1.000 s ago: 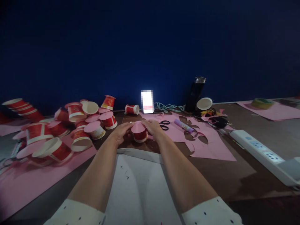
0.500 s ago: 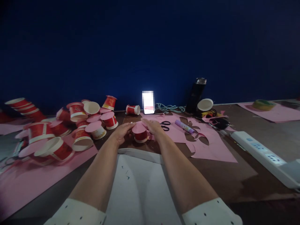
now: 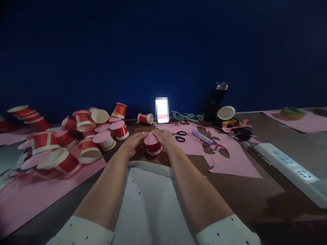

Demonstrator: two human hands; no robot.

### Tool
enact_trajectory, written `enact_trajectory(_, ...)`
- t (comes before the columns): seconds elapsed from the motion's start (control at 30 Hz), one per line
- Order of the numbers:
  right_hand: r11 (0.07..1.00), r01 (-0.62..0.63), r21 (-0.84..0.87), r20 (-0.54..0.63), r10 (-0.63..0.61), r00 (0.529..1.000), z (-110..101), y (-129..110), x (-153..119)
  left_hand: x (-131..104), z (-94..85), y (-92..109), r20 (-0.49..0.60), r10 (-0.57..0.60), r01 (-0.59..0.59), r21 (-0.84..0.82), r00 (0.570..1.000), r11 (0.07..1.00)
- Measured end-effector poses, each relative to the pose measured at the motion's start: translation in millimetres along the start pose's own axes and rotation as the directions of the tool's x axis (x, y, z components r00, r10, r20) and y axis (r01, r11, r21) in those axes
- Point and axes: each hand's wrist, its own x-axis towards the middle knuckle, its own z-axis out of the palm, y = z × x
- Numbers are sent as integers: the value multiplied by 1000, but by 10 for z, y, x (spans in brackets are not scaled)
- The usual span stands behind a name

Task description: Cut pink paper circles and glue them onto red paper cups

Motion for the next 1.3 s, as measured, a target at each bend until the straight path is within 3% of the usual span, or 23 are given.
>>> enact_trajectory(0.1,998,-23,59,-44,25,999,11,-9,-2,4,4,-9,-6,10,-10,19,1000,1000)
enact_trajectory(0.6,999,4,42,-95,0,995,30,-18,-40,5,50,-16,-12,14,-14,35,1000,999)
enact_trajectory(1.13,999,15,29,-56,-14,998,28,-16,-42,5,62,-8,-20,-18,18,-27,1000,999)
enact_trajectory(1.3,998,27,-49,-38,-28,999,19,-25,-35,18,57,-20,-5,-11,11,-55,1000,998)
